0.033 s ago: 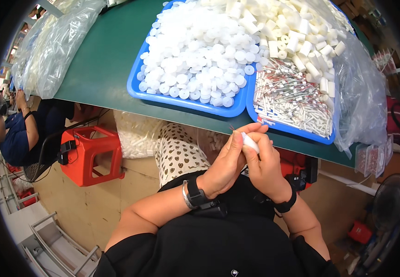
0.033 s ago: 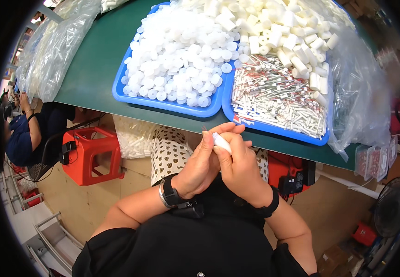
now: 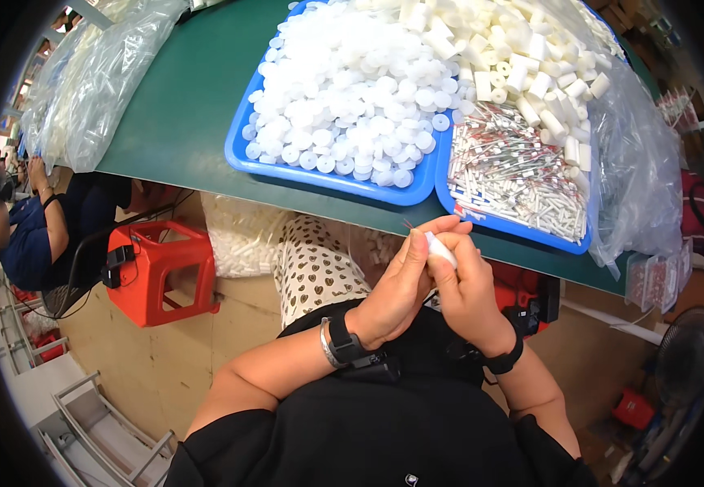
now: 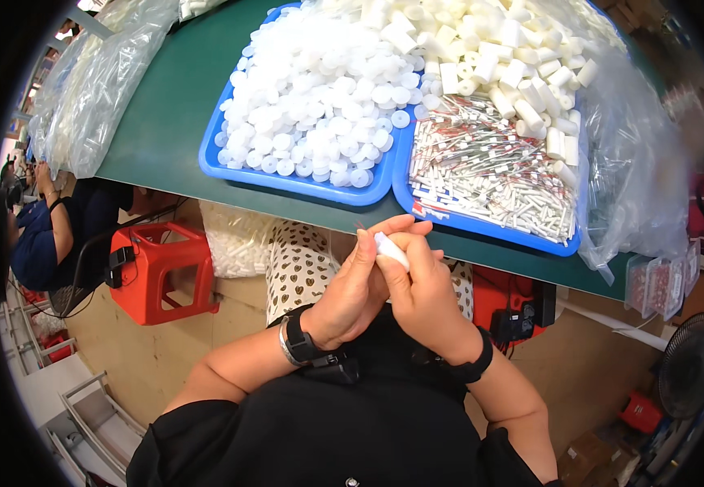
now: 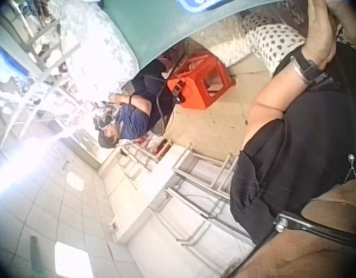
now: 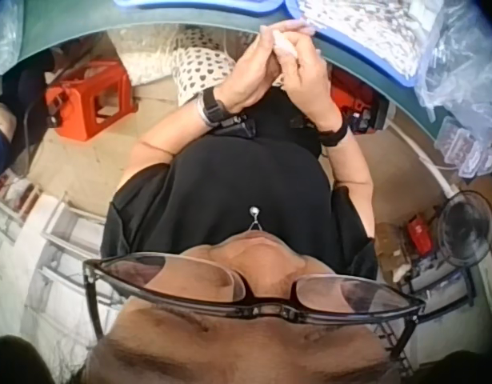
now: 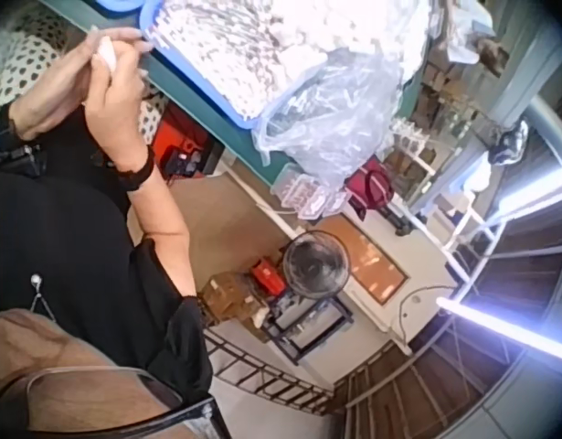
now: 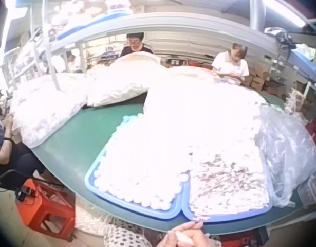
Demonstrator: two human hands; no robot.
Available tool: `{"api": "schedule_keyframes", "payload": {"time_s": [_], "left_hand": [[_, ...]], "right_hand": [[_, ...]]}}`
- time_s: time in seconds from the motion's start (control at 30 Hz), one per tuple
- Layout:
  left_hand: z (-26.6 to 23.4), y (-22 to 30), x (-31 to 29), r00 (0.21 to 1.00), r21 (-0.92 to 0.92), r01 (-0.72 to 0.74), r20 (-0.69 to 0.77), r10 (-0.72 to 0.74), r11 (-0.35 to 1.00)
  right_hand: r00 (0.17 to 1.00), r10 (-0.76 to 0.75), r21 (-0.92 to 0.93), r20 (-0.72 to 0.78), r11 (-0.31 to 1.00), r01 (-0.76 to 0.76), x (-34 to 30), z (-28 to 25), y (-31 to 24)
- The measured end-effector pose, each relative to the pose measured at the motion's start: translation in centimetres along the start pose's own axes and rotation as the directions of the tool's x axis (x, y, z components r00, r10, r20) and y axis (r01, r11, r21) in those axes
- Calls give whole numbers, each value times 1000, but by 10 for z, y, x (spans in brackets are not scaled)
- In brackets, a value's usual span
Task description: The person repeatedly picks up small white plastic caps and cylindrical pieces from blue trays on a green table. They insert a thin metal pin into the center of each cap and then press a cylindrical piece onto the pin to secure it. The person handles the components one at a time, performing the same assembly sequence throughout the clip.
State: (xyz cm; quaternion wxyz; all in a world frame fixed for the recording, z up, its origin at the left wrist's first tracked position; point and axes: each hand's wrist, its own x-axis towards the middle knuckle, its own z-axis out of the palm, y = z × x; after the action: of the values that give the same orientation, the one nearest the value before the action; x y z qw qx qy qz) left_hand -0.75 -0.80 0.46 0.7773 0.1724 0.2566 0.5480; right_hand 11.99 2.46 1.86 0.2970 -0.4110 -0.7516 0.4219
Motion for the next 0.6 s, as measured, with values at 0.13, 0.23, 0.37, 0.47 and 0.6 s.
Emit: {"api": "schedule_keyframes", "payload": {"time_s": [0.13,0.23,0.37,0.47,0.6], "left_hand": [[-7,10,-4,999,28,25,-33,-24,999],[-8,19,-4,1000,-11,26,-14,-26,1000],[-11,-3,-11,993,44,-50,-101,54,998],[-22,-15,-16,954,-97,89,-278,-113,991],[-52,-28,-11,805,-212,271,-485,-342,939]], "right_hand": [[835,345,626,430,553,-550,2,-14,-5],[744,341,644,575,372,-668,6,-17,-4],[953,125,285,278,936,-206,-4,7,11],[950,92,-386,298,922,32,-14,14,6],[929,134,-489,344,870,56,-16,23,31]]}}
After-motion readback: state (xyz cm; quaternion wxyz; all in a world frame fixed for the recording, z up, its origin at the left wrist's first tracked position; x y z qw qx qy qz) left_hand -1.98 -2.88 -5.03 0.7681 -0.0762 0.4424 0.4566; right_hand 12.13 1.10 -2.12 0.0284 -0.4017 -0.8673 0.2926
